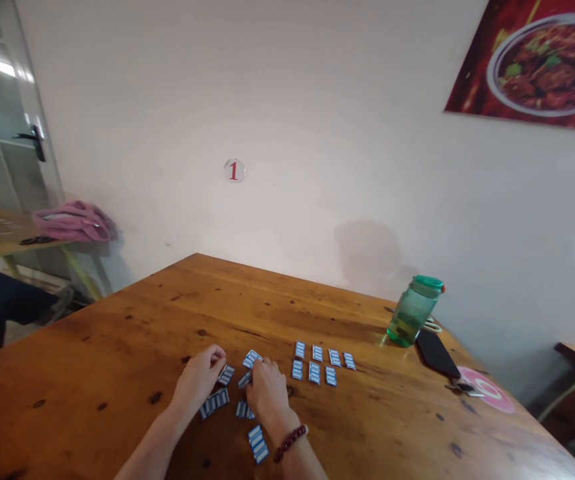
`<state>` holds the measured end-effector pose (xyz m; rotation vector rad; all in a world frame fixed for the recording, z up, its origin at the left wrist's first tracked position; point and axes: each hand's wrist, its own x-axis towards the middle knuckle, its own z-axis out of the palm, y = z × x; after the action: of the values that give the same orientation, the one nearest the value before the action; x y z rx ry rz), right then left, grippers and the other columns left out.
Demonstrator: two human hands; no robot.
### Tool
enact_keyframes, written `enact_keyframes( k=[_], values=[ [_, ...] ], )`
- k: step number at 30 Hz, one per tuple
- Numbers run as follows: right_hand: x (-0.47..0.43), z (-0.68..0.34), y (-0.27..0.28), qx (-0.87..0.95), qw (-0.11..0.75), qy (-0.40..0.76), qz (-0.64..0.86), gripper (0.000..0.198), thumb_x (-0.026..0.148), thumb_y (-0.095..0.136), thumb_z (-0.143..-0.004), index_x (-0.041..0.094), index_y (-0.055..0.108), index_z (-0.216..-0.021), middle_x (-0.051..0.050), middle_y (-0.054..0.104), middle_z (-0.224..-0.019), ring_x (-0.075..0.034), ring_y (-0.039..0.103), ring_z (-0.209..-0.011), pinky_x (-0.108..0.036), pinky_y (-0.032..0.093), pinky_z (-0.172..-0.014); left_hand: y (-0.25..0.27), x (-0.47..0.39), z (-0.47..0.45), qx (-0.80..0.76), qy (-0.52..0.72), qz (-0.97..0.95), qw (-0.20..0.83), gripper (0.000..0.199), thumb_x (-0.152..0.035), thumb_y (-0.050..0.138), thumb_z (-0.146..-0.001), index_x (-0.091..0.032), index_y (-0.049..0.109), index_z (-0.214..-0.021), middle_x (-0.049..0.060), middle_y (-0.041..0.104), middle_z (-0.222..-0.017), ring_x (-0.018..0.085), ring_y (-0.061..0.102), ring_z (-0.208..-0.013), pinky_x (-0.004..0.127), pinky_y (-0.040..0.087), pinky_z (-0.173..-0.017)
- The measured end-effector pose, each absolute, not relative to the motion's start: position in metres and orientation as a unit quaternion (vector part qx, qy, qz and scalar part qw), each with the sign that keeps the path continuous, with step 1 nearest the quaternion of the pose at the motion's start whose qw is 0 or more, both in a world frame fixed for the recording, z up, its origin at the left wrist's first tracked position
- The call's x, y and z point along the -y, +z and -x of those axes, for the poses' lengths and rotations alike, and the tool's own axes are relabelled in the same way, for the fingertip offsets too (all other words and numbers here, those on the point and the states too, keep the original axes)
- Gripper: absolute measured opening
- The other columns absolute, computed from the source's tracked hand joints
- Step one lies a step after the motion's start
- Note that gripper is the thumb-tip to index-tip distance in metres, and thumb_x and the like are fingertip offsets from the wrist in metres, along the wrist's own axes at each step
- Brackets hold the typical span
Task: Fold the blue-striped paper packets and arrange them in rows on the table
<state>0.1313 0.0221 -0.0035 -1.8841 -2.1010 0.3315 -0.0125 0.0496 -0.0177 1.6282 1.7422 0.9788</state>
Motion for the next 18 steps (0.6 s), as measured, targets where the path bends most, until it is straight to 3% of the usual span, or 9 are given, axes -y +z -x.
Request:
enact_keyframes(
  k=[6, 10, 12, 18],
  values=[
    [-0.023, -0.135, -0.003, 0.729, 0.196, 0.128, 0.643, 0.019, 0.004, 0.046, -0.068, 0.014, 0.058, -0.078, -0.006, 0.064, -0.076, -0.017, 0.056, -0.073, -0.024, 0.034, -0.061, -0.015, -0.049, 0.011, -0.621, 0.398, -0.614, 0.281, 0.012, -0.020, 0.049, -0.075, -0.022, 0.058, -0.067, 0.001, 0.063, -0.068, 0.016, 0.057, -0.069, 0.022, 0.035, -0.064],
    [-0.017, -0.147, -0.001, 0.735, 0.245, 0.221, 0.593, 0.012, 0.010, 0.050, -0.066, 0.016, 0.057, -0.074, 0.000, 0.061, -0.066, -0.012, 0.052, -0.061, -0.019, 0.033, -0.052, -0.016, -0.049, 0.010, -0.614, 0.411, -0.616, 0.273, 0.014, -0.020, 0.048, -0.076, -0.021, 0.058, -0.067, 0.001, 0.062, -0.065, 0.015, 0.055, -0.064, 0.022, 0.035, -0.061],
    [-0.012, -0.151, -0.003, 0.746, 0.227, 0.251, 0.573, 0.015, 0.009, 0.051, -0.063, 0.016, 0.058, -0.074, 0.001, 0.061, -0.064, -0.012, 0.051, -0.058, -0.019, 0.031, -0.050, -0.017, -0.049, 0.010, -0.611, 0.414, -0.617, 0.274, 0.014, -0.020, 0.048, -0.076, -0.021, 0.058, -0.066, 0.000, 0.061, -0.063, 0.014, 0.055, -0.062, 0.021, 0.034, -0.060],
    [0.001, -0.147, -0.003, 0.790, 0.104, 0.142, 0.588, 0.023, 0.006, 0.049, -0.064, 0.014, 0.060, -0.083, -0.009, 0.065, -0.081, -0.020, 0.057, -0.074, -0.025, 0.033, -0.059, -0.016, -0.049, 0.007, -0.572, 0.447, -0.620, 0.299, 0.013, -0.020, 0.049, -0.073, -0.022, 0.060, -0.067, 0.000, 0.061, -0.061, 0.016, 0.055, -0.062, 0.022, 0.036, -0.060]
  ],
)
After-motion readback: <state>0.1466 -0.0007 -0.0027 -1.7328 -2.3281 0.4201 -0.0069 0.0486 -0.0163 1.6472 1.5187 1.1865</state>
